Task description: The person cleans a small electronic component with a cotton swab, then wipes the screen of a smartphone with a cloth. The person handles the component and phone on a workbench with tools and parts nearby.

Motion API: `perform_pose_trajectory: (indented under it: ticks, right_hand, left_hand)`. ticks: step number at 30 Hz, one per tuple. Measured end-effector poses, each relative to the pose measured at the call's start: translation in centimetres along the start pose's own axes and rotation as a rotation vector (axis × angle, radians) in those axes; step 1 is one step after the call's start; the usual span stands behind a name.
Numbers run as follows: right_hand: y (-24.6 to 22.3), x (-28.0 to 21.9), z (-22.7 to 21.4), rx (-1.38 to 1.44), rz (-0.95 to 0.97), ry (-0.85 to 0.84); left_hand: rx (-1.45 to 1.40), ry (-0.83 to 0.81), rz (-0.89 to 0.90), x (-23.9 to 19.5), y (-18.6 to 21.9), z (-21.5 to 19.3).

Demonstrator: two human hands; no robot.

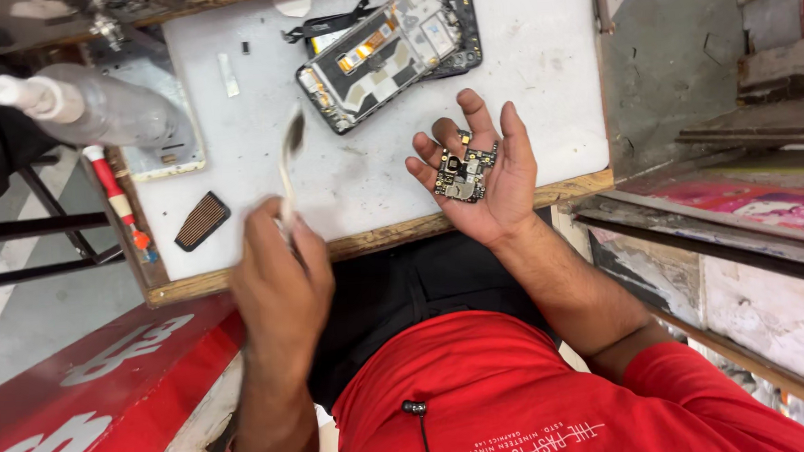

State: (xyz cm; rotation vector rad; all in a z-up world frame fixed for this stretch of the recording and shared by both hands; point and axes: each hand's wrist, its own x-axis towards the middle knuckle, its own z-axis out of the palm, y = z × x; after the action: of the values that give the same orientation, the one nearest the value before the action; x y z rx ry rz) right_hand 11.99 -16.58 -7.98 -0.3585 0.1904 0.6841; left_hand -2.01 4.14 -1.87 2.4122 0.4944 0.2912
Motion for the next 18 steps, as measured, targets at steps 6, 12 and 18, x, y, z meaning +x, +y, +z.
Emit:
perform_pose_trajectory:
  ticks: [6,12,18]
  right_hand:
    - [-0.2,-0.8,0.0,-0.053,-0.044,-0.073]
    - [-0.2,-2.4,1.2,-0.123,-0.1,-0.103]
    - [-0.8,-2.8,1.5,-0.077,-0.212,-0.099]
  left_hand:
    - [-0.123,-0.138,0.312,-4.6,3.8,4.3]
    - [-0.011,-0.109,0.362,-4.1,4.5,6.2]
    - [0.055,-0.147,0.351,-4.5,6.0,5.7]
